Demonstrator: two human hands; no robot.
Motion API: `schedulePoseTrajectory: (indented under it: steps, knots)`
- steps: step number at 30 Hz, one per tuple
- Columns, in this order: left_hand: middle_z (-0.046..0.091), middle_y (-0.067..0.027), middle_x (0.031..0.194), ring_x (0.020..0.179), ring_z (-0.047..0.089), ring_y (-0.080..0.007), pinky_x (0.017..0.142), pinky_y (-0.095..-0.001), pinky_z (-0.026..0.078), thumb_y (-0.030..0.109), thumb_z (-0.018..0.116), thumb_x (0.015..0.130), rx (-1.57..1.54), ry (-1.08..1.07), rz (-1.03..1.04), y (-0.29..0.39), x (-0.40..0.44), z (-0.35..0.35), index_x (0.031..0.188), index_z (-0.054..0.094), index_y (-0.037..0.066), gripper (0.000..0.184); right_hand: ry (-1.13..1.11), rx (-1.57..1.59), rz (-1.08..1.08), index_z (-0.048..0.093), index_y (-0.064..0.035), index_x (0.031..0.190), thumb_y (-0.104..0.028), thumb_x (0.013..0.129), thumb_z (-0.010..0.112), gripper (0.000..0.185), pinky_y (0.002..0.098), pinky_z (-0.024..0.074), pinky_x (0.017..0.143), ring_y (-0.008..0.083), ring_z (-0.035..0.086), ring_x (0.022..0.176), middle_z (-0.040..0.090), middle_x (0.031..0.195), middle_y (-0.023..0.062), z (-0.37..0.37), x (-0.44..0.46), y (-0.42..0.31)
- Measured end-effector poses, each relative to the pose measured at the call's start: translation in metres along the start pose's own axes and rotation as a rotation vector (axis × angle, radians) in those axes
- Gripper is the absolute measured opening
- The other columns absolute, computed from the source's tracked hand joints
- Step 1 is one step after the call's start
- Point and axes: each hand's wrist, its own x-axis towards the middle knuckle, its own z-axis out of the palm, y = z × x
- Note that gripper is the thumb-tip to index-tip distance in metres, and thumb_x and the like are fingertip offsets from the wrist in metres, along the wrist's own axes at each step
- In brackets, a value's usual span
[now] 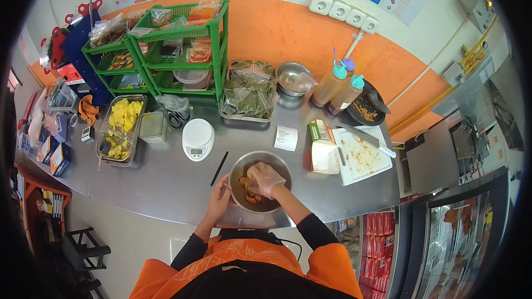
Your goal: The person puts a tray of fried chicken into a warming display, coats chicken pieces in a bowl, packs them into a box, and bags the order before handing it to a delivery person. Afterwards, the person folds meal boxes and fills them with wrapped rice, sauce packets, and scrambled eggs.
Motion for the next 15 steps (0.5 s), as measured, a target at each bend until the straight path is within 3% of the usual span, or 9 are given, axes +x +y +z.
schedulePoseTrajectory:
  steps: [3, 4, 7, 10, 13, 15]
  knots:
    - [0.041, -0.0043, 0.097, 0.076, 0.061, -0.0172, 0.055, -0.0306, 0.059, 0.003, 0.042, 0.090, -0.037, 0.014, -0.002, 0.000, 0.000, 0.000, 0.135, 0.032, 0.010, 0.046, 0.251, -0.144, -0.147, 0.052, -0.0178, 0.105, -0.028, 0.074, 0.063, 0.035, 0.0393, 0.0433, 0.085, 0.0286, 0.051, 0.102, 0.050, 0.105, 0.0100, -0.005, -0.027, -0.028]
    - [0.041, -0.0043, 0.098, 0.076, 0.062, -0.0173, 0.055, -0.0307, 0.059, 0.003, 0.043, 0.090, -0.052, 0.018, -0.004, 0.000, 0.000, -0.001, 0.135, 0.032, 0.010, 0.046, 0.290, -0.241, -0.162, 0.057, -0.0153, 0.097, -0.022, 0.075, 0.058, 0.023, 0.0391, 0.0458, 0.081, 0.0264, 0.052, 0.101, 0.051, 0.106, 0.0068, -0.005, -0.040, -0.042]
    - [0.041, -0.0044, 0.098, 0.074, 0.062, -0.0175, 0.056, -0.0307, 0.060, 0.004, 0.043, 0.090, -0.041, 0.030, -0.031, 0.000, 0.001, -0.002, 0.135, 0.032, 0.010, 0.047, 0.221, -0.298, -0.311, 0.062, -0.0122, 0.097, -0.012, 0.076, 0.051, 0.024, 0.0374, 0.0479, 0.081, 0.0269, 0.054, 0.100, 0.056, 0.106, 0.0078, 0.009, -0.071, -0.038]
    - [0.041, -0.0046, 0.098, 0.072, 0.062, -0.0178, 0.055, -0.0297, 0.059, 0.004, 0.043, 0.090, -0.022, 0.036, -0.010, 0.004, -0.001, 0.001, 0.135, 0.032, 0.009, 0.046, 0.111, -0.105, -0.172, 0.065, -0.0089, 0.096, -0.011, 0.076, 0.050, 0.025, 0.0355, 0.0471, 0.085, 0.0264, 0.055, 0.104, 0.059, 0.106, 0.0092, 0.026, -0.075, -0.021]
    - [0.042, -0.0047, 0.096, 0.070, 0.062, -0.0170, 0.053, -0.0288, 0.059, 0.004, 0.043, 0.091, 0.054, 0.027, 0.040, 0.002, -0.002, 0.003, 0.136, 0.031, 0.009, 0.047, -0.009, -0.142, -0.029, 0.065, -0.0062, 0.095, -0.010, 0.076, 0.049, 0.025, 0.0339, 0.0466, 0.087, 0.0254, 0.056, 0.102, 0.061, 0.105, 0.0106, 0.020, -0.061, -0.020]
    - [0.042, -0.0041, 0.096, 0.075, 0.058, -0.0157, 0.053, -0.0284, 0.059, 0.004, 0.042, 0.091, 0.018, 0.014, -0.013, 0.008, -0.003, 0.003, 0.136, 0.032, 0.009, 0.047, 0.240, -0.098, -0.253, 0.066, -0.0070, 0.095, -0.011, 0.079, 0.050, 0.022, 0.0340, 0.0479, 0.084, 0.0263, 0.059, 0.097, 0.062, 0.103, 0.0102, 0.029, -0.039, -0.009]
